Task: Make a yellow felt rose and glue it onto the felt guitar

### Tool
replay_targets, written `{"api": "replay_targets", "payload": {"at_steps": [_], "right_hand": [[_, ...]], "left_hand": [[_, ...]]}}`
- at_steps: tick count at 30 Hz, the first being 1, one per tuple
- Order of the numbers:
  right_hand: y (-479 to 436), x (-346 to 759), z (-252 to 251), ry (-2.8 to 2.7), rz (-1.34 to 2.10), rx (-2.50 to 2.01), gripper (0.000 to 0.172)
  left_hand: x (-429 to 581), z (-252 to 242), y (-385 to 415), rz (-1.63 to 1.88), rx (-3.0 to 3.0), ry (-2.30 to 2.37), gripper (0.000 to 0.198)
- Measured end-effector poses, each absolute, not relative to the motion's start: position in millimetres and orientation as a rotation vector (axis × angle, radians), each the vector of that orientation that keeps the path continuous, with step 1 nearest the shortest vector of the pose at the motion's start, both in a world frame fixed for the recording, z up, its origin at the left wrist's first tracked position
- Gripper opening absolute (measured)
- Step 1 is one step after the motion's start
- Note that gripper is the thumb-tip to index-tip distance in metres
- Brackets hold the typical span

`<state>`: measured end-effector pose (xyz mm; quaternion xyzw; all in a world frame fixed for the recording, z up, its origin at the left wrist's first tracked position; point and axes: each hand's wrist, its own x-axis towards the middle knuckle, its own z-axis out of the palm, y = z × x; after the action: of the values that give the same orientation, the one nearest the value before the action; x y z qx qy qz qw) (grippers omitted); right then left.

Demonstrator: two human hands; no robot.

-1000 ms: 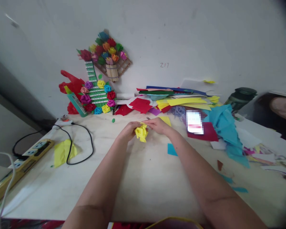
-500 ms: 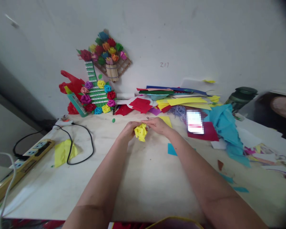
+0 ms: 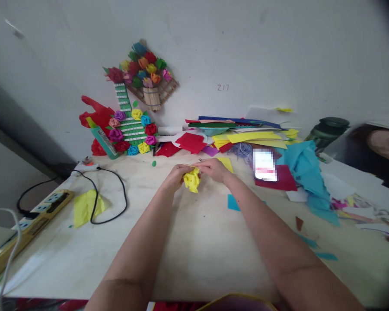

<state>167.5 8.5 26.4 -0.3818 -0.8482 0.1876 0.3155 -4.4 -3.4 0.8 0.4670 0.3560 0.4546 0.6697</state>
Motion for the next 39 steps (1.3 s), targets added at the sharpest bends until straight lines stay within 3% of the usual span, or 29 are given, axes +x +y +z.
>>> {"api": "replay_targets", "payload": {"at_steps": [7,15,23,30,34,39], "right_hand": [[12.5,163.0,16.5,-2.131,0.436,-0.963,0.025],[15.1,165.8,16.4,-2.002,0.806,-1.015,0.035],[17.0,164.5,15.5,-1.980,0.911,-0.925,0.026],[11.7,166.4,22.0,-1.829,1.201,-1.081,0.049],[11.3,169.0,23.3,-1.832,1.333,-1.102,0.042],[13.0,166.3,19.9,-1.850,1.201,-1.041,0.030]], "left_hand": [[-3.1,3.7,-5.2,1.018,1.081,0.792,0.017],[-5.6,1.1,-3.7,0.987,1.102,0.783,0.022],[-4.9,4.3,-6.3,0.998,1.074,0.815,0.022],[-3.5,4.4,-5.5,1.051,1.069,0.820,0.021],[-3.0,2.9,-4.3,1.038,1.122,0.827,0.023],[-3.8,2.3,-3.6,0.998,1.141,0.820,0.022]]}}
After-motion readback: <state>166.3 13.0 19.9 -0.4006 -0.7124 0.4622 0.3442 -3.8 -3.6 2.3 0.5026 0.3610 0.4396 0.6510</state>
